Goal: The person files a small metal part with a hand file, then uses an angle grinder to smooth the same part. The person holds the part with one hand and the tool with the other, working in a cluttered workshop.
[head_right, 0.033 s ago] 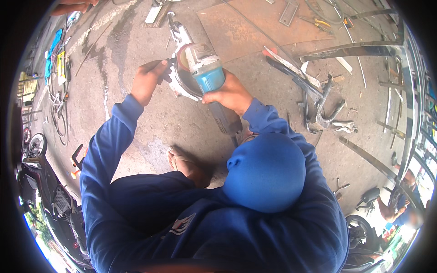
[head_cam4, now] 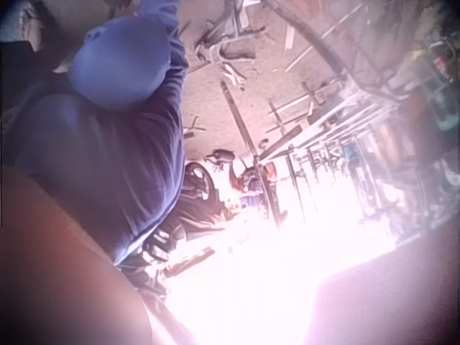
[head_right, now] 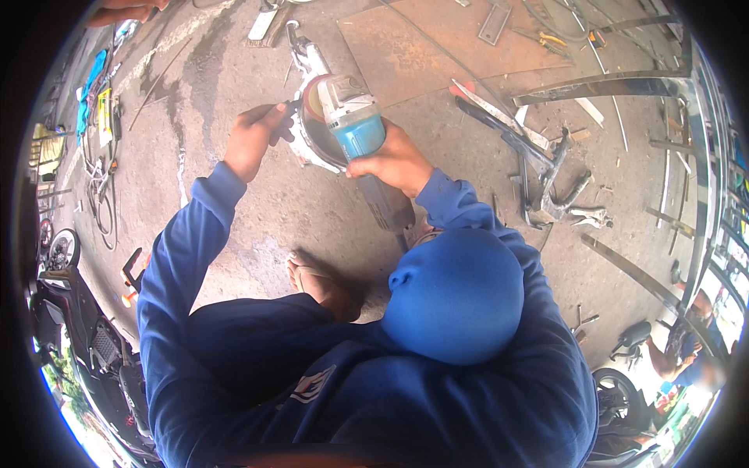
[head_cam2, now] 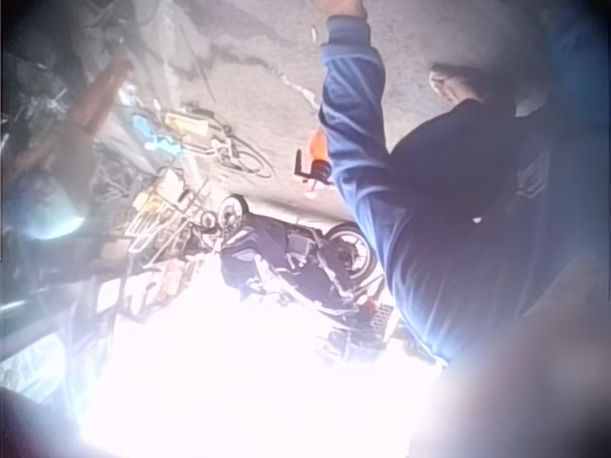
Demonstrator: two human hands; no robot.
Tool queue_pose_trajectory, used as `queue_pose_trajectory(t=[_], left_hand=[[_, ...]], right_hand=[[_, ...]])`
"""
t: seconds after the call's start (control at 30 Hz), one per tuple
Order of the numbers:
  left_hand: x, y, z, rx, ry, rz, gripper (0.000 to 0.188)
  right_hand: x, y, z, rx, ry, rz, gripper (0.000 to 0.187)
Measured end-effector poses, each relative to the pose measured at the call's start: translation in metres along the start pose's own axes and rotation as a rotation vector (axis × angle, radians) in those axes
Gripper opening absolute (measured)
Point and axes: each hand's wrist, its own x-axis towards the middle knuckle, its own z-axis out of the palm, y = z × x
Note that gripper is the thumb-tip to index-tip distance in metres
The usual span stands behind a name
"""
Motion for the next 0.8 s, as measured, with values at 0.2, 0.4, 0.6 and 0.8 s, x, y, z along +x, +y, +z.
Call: queue_pose_trajectory(t=[0.2,0.4,0.6,0.8], left_hand=[[-0.0003,-0.0035,0.0029,-0.098,-0.024,-0.067,0.033],[0.0001,-0.0045,0.0019,-0.128,-0.036,-0.08,0.033],[0.0023,-0.0036,0.0005,-0.197,-0.025,-0.074,0.033],[0.0039,-0.0065,0.0001,-0.226,-0.078,-0.105,0.033]], right_hand=[[-0.0007,0.0007,-0.0007,-0.02,-0.004,0.024,0.07],[-0.0003,-0.0001,-0.0016,0.007,-0.009,0.019,0.07],[0.0008,0.0014,-0.0016,-0.009,0.001,0.015,0.069],[0.0015,0.003,-0.0036,-0.013,0.008,0.008,0.068]])
